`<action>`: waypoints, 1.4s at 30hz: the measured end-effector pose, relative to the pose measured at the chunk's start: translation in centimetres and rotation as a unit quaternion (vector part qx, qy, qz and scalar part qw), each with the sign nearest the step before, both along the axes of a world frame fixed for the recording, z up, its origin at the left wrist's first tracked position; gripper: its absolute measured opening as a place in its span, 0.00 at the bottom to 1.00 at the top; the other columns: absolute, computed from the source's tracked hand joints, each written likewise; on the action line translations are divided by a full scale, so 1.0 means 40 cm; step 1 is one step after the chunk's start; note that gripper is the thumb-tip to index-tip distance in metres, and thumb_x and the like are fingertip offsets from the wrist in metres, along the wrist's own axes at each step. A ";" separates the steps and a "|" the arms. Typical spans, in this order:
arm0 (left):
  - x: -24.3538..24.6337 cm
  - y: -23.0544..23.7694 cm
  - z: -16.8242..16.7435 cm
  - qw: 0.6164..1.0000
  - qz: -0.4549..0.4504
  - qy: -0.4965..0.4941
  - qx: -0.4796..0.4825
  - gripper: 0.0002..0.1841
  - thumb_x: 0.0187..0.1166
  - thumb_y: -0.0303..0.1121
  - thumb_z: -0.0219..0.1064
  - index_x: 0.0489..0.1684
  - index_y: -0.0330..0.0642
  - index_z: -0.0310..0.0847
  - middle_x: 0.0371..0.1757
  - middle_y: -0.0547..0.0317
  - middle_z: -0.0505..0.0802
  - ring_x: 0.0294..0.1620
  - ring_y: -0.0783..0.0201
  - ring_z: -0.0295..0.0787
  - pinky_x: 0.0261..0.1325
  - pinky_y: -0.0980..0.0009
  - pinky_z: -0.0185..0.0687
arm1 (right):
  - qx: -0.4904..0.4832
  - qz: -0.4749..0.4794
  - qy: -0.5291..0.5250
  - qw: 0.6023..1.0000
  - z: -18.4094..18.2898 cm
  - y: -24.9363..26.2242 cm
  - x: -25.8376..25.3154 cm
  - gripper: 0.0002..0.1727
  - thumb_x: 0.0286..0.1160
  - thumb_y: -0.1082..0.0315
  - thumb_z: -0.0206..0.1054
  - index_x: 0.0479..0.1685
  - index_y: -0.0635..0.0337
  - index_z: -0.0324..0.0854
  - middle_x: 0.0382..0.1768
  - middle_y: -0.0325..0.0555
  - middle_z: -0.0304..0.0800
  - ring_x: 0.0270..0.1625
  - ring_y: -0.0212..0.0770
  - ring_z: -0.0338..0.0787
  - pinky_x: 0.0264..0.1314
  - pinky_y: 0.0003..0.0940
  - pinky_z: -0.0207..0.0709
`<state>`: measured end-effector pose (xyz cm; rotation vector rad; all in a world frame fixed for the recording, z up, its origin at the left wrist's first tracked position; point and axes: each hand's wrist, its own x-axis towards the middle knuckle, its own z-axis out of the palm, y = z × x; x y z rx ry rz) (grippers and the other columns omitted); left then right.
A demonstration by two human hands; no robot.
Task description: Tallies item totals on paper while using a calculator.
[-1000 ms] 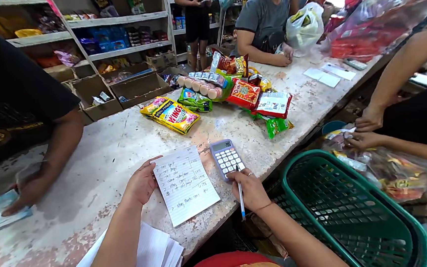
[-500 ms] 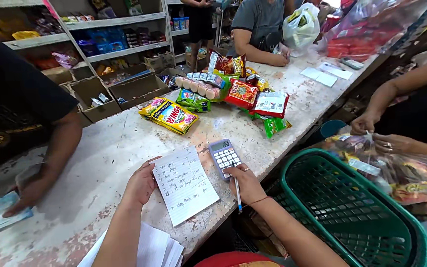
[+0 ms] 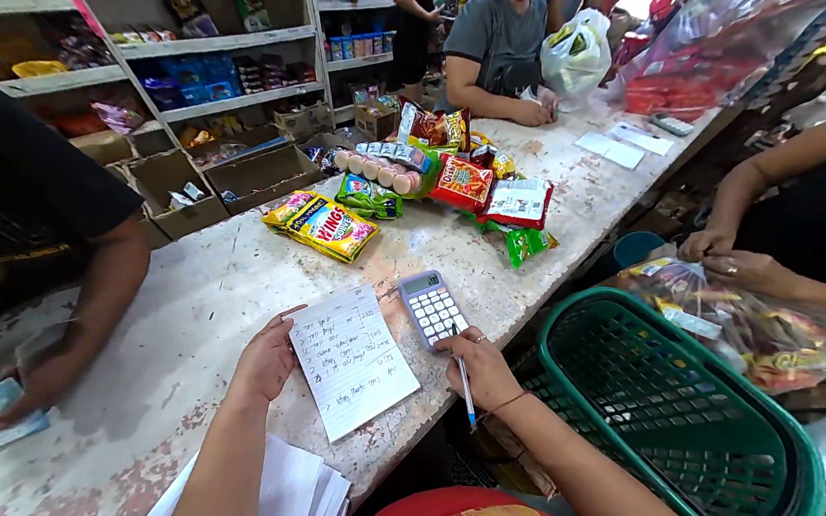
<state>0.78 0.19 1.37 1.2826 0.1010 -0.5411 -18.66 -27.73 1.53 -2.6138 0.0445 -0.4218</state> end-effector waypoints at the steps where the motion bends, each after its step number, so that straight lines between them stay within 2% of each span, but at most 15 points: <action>1: -0.001 0.000 0.001 1.000 -0.002 -0.004 0.005 0.22 0.97 0.37 0.37 0.76 0.42 0.72 0.54 0.50 0.94 0.48 0.59 0.95 0.49 0.62 0.92 | 0.015 -0.003 -0.008 1.000 0.005 -0.008 -0.001 0.17 0.65 0.71 0.62 0.52 0.57 0.90 0.48 0.50 0.95 0.53 0.56 0.91 0.53 0.55 0.83; 4: -0.003 0.000 0.003 1.000 -0.002 -0.005 0.006 0.22 0.97 0.38 0.37 0.75 0.42 0.72 0.53 0.51 0.94 0.48 0.59 0.95 0.48 0.62 0.92 | 0.025 -0.043 -0.049 0.998 0.007 -0.041 -0.003 0.20 0.67 0.71 0.62 0.58 0.61 0.89 0.55 0.54 0.95 0.59 0.58 0.92 0.61 0.57 0.83; 7: -0.002 0.000 0.003 1.000 0.004 0.008 -0.001 0.21 0.97 0.37 0.38 0.75 0.41 0.73 0.53 0.49 0.94 0.47 0.58 0.96 0.49 0.61 0.92 | 0.024 -0.090 0.045 0.995 0.023 -0.072 -0.008 0.23 0.74 0.70 0.60 0.69 0.63 0.83 0.64 0.55 0.91 0.64 0.56 0.92 0.69 0.55 0.81; 9: -0.002 -0.001 0.007 1.000 0.007 0.014 -0.002 0.21 0.97 0.38 0.39 0.75 0.41 0.72 0.53 0.48 0.94 0.48 0.58 0.95 0.49 0.61 0.92 | 0.028 -0.095 0.075 0.992 0.020 -0.081 -0.012 0.25 0.75 0.71 0.58 0.72 0.64 0.80 0.65 0.55 0.91 0.65 0.54 0.92 0.70 0.53 0.81; 13: -0.002 -0.001 0.008 1.000 0.002 0.011 -0.001 0.21 0.97 0.37 0.38 0.75 0.41 0.71 0.53 0.48 0.94 0.48 0.57 0.96 0.49 0.60 0.92 | 0.002 -0.087 0.071 0.994 -0.002 -0.076 -0.020 0.25 0.75 0.72 0.58 0.72 0.64 0.81 0.65 0.55 0.91 0.66 0.56 0.91 0.70 0.55 0.81; 17: 0.000 -0.002 0.004 1.000 0.001 0.010 -0.003 0.21 0.97 0.38 0.37 0.76 0.42 0.71 0.54 0.48 0.93 0.49 0.57 0.95 0.50 0.60 0.92 | -0.056 -0.077 0.094 0.991 0.017 -0.075 -0.007 0.24 0.74 0.73 0.59 0.70 0.62 0.83 0.64 0.56 0.91 0.68 0.61 0.88 0.71 0.60 0.76; 19: 0.001 0.000 0.002 1.000 0.002 0.012 -0.007 0.21 0.97 0.37 0.38 0.75 0.41 0.72 0.54 0.47 0.93 0.49 0.57 0.95 0.49 0.60 0.92 | -0.063 -0.079 0.126 0.987 0.040 -0.074 0.004 0.22 0.75 0.72 0.59 0.69 0.61 0.83 0.63 0.55 0.91 0.69 0.61 0.87 0.73 0.59 0.75; 22: 0.002 0.000 0.000 1.000 0.001 0.009 -0.005 0.22 0.97 0.37 0.37 0.75 0.42 0.72 0.54 0.48 0.94 0.49 0.58 0.95 0.49 0.61 0.92 | -0.049 -0.080 0.188 0.978 0.078 -0.073 0.023 0.22 0.79 0.68 0.58 0.71 0.58 0.82 0.63 0.54 0.91 0.71 0.60 0.85 0.75 0.57 0.71; 26: 0.003 0.001 -0.002 1.000 -0.003 0.007 -0.006 0.22 0.97 0.38 0.37 0.75 0.42 0.73 0.54 0.49 0.94 0.49 0.57 0.95 0.50 0.60 0.92 | -0.007 -0.021 0.141 0.990 0.070 -0.054 0.037 0.20 0.77 0.67 0.59 0.65 0.57 0.86 0.59 0.52 0.92 0.65 0.58 0.87 0.67 0.57 0.79; 28: 0.003 0.002 -0.001 1.000 -0.005 0.007 -0.007 0.22 0.97 0.38 0.37 0.75 0.42 0.73 0.54 0.49 0.94 0.48 0.58 0.95 0.50 0.61 0.92 | -0.008 -0.009 0.176 0.984 0.075 -0.036 0.054 0.20 0.77 0.68 0.58 0.66 0.55 0.84 0.61 0.52 0.91 0.68 0.58 0.85 0.69 0.56 0.77; 30: 0.001 0.001 0.001 1.000 -0.003 0.006 -0.006 0.22 0.97 0.37 0.37 0.75 0.42 0.72 0.54 0.49 0.94 0.49 0.58 0.95 0.50 0.61 0.92 | -0.003 -0.021 0.191 0.981 0.085 -0.036 0.079 0.20 0.78 0.68 0.58 0.66 0.56 0.84 0.60 0.55 0.91 0.67 0.58 0.86 0.69 0.57 0.77; 33: 0.001 0.000 0.001 1.000 -0.002 0.003 -0.005 0.22 0.97 0.38 0.38 0.76 0.41 0.72 0.54 0.48 0.94 0.49 0.57 0.95 0.49 0.60 0.92 | 0.002 -0.076 0.162 0.984 0.082 -0.057 0.122 0.17 0.79 0.67 0.61 0.63 0.57 0.86 0.54 0.58 0.91 0.61 0.61 0.88 0.62 0.60 0.79; 42: 0.000 -0.002 0.004 1.000 0.001 0.013 -0.009 0.21 0.97 0.37 0.39 0.75 0.41 0.73 0.54 0.47 0.94 0.49 0.56 0.95 0.50 0.60 0.92 | -0.007 -0.092 0.191 0.977 0.068 -0.076 0.157 0.15 0.79 0.67 0.63 0.61 0.56 0.85 0.53 0.55 0.91 0.62 0.59 0.87 0.64 0.59 0.78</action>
